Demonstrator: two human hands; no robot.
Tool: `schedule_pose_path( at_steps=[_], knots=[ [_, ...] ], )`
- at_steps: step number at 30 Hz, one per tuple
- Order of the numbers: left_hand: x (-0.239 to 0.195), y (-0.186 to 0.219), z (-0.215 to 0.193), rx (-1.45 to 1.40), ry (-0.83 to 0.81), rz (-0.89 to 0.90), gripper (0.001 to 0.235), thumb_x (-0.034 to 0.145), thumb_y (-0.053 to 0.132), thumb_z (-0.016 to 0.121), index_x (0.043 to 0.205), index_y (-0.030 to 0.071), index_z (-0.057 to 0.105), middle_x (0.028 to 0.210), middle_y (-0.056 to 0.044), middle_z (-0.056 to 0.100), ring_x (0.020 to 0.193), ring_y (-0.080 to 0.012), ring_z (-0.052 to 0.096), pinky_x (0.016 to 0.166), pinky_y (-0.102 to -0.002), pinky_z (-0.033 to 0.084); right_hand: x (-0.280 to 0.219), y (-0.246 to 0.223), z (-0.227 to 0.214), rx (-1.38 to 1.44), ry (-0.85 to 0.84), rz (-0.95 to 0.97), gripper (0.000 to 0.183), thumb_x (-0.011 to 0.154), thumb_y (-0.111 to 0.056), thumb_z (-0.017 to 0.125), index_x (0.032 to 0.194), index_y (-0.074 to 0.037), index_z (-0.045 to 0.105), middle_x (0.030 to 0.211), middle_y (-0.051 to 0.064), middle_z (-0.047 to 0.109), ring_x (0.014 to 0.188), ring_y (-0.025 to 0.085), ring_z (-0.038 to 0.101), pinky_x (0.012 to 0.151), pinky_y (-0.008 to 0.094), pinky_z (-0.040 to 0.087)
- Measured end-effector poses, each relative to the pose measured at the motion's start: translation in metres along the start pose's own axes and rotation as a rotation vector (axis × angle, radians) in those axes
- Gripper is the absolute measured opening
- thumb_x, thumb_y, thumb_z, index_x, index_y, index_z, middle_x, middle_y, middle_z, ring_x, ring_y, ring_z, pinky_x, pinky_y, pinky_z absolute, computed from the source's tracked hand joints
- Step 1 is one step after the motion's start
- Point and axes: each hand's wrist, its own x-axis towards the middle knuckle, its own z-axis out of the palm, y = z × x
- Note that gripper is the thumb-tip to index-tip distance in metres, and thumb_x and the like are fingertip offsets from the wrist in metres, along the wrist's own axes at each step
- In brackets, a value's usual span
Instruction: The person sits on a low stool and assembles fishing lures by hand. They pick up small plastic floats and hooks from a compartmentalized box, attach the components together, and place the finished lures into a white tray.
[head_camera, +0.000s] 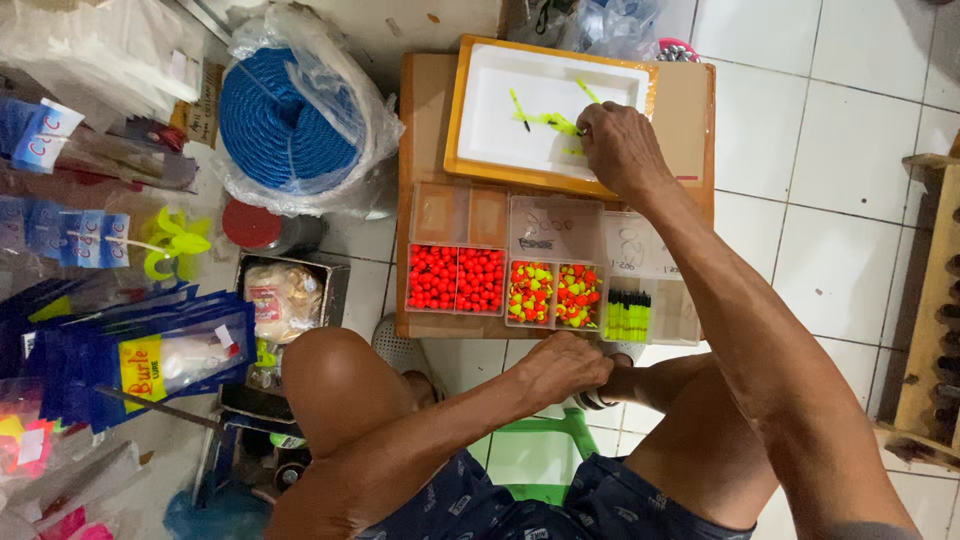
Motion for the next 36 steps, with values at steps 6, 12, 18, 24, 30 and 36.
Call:
schedule_pose_path(
  at_steps=[6,12,18,24,30,36],
  knots=[
    [0.001,0.003,0.003,-0.001,-0.096,0.006,0.019,0.08,0.0,0.07,0.094,0.01,0.065,0.073,-0.011,0.074,0.071,-0.0331,0.075,0.059,-0.048,0.058,-0.005,-0.007,-0.005,-0.088,-0.001,-0.011,0.008,0.099,-0.006,0.065,0.105,-0.006,0.071,0.098,0.018,0.07,0.082,0.035,0.072,0.069,0.046,0.057],
    [0.007,0.004,-0.081,-0.22,-0.162,-0.005,0.033,0.086,-0.003,0.062,0.118,0.003,0.061,0.092,-0.018,0.075,0.085,-0.0392,0.076,0.07,-0.053,0.06,-0.003,-0.002,-0.005,-0.106,0.005,-0.022,0.005,0.096,-0.01,0.067,0.098,-0.006,0.07,0.093,0.018,0.07,0.08,0.04,0.072,0.068,0.051,0.057],
    [0.006,-0.004,-0.121,-0.328,-0.067,-0.034,0.029,0.082,-0.009,0.063,0.109,0.002,0.06,0.099,-0.021,0.073,0.086,-0.0448,0.074,0.067,-0.054,0.061,-0.006,0.009,-0.015,-0.001,0.036,-0.026,0.002,0.093,-0.005,0.067,0.094,-0.005,0.068,0.087,0.019,0.071,0.08,0.047,0.072,0.069,0.056,0.055],
    [0.009,-0.011,-0.104,-0.306,-0.03,-0.039,0.022,0.088,-0.006,0.06,0.106,0.005,0.057,0.096,-0.017,0.07,0.08,-0.0446,0.072,0.06,-0.057,0.055,-0.012,0.013,-0.046,0.181,0.128,-0.088,0.006,0.093,0.0,0.069,0.095,-0.002,0.075,0.086,0.019,0.072,0.077,0.037,0.068,0.067,0.048,0.052],
    [0.007,-0.002,-0.067,-0.334,-0.17,0.005,0.025,0.089,-0.001,0.059,0.111,0.01,0.054,0.101,-0.015,0.071,0.087,-0.0417,0.072,0.068,-0.059,0.056,-0.058,-0.025,-0.103,0.277,-0.109,-0.004,0.013,0.099,0.0,0.067,0.107,-0.006,0.076,0.093,0.013,0.073,0.084,0.024,0.066,0.076,0.039,0.052],
    [-0.002,0.011,-0.046,-0.364,-0.261,0.048,0.029,0.085,-0.001,0.056,0.111,0.011,0.054,0.098,-0.014,0.07,0.089,-0.0433,0.073,0.077,-0.057,0.058,-0.107,-0.056,-0.139,0.257,-0.459,0.131,0.022,0.098,0.003,0.06,0.112,0.001,0.077,0.107,0.026,0.073,0.099,0.04,0.071,0.086,0.048,0.059]
  ],
)
